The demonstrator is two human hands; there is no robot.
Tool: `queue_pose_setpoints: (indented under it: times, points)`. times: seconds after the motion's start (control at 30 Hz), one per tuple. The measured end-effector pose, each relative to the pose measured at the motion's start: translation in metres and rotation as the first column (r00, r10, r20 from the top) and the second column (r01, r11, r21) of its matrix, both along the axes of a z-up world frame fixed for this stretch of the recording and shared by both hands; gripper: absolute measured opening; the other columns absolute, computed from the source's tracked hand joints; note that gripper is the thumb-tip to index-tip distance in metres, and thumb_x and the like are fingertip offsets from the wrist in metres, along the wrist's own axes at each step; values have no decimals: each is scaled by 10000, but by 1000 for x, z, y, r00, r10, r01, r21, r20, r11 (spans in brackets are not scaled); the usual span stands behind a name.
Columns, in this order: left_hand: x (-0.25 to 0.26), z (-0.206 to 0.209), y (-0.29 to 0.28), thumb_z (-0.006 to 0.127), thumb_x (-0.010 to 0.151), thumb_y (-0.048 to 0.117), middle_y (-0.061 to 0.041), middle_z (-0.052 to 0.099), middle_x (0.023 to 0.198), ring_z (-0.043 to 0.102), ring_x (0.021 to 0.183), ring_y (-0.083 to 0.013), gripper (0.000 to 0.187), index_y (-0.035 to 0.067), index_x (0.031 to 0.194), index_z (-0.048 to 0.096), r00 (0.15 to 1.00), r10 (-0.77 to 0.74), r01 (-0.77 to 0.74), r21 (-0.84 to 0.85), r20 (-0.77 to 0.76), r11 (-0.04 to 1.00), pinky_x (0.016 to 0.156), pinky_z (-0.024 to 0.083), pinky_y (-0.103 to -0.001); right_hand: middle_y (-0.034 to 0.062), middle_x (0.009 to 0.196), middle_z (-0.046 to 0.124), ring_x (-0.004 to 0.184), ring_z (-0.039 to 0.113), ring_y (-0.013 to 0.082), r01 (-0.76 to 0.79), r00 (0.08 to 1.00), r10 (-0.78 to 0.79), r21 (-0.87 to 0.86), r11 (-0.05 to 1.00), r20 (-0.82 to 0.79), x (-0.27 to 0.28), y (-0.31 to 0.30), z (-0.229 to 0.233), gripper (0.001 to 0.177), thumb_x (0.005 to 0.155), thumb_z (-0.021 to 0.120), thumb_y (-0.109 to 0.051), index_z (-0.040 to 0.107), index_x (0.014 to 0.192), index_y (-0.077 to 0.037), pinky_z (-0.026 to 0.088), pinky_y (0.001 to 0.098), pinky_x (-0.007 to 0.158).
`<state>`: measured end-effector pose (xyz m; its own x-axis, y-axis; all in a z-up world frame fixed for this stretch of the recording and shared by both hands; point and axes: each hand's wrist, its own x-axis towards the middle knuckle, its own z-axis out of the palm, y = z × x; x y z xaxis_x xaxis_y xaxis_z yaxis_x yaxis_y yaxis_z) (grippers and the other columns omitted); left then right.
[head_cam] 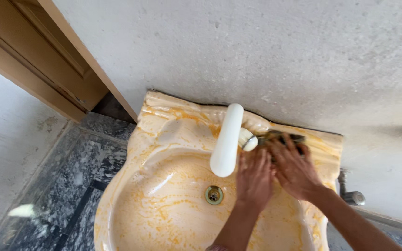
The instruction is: The person scrubs a heavily stained bathroom sink with a dark cloth, repeatedly wiping the basin, faucet, and surrounding surfaces. The person moves the cloth around the sink to remove orange discoloration.
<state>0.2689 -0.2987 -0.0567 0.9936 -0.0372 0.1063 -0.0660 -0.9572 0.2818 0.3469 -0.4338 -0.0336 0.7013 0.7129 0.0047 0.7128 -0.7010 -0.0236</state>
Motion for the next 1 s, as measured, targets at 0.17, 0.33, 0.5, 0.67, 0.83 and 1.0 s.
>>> queue_pose_setpoints:
  times: [0.17,0.33,0.5,0.67,0.83,1.0]
  points:
    - [-54,8,95,542,959,233,-152,444,1549,352,1472,-364,553,64,1482,484,982,76,-58,-106,173,993,1200,190,-572,146,1596,295,1499,175,368,-74,980,51,-116,991,-194,-31,86,11,614,967,508,-326,364,1515,-88,40,663,1225]
    - [-44,34,110,563,952,222,-206,472,1522,352,1498,-344,557,36,1474,504,990,53,-42,-86,131,995,1253,146,-556,215,1423,427,1385,346,419,-41,999,39,173,984,15,-54,106,21,639,816,615,-228,469,1391,6,148,632,1162]
    - [-31,39,130,585,826,240,-170,505,1503,299,1472,-332,599,78,1401,549,992,-96,99,-43,78,994,1223,73,-558,172,1494,416,1457,352,340,171,979,-181,-104,980,-96,-70,110,-5,568,864,614,-144,473,1406,-52,222,531,1254]
    - [-6,38,208,512,987,325,-115,575,1449,285,1531,-283,456,42,1325,629,998,-29,38,203,-47,978,1270,38,-548,141,1590,385,1445,352,406,33,981,-50,92,995,186,-47,180,-39,749,763,600,61,466,1490,-56,284,539,1186]
    - [23,33,277,614,846,168,-113,673,1324,426,1443,-272,330,55,1121,757,995,-78,52,337,64,940,1256,101,-516,192,1610,388,1502,354,398,71,992,-97,288,955,77,-21,252,-36,867,672,570,151,427,1520,34,273,469,1256]
    - [-3,36,350,631,863,-40,-141,760,1146,559,1395,-254,240,77,989,798,989,47,-47,3,-139,999,1361,180,-469,134,1588,445,1487,320,392,62,995,-21,423,904,-101,-36,313,-11,713,807,542,57,463,1510,-28,236,466,1243]
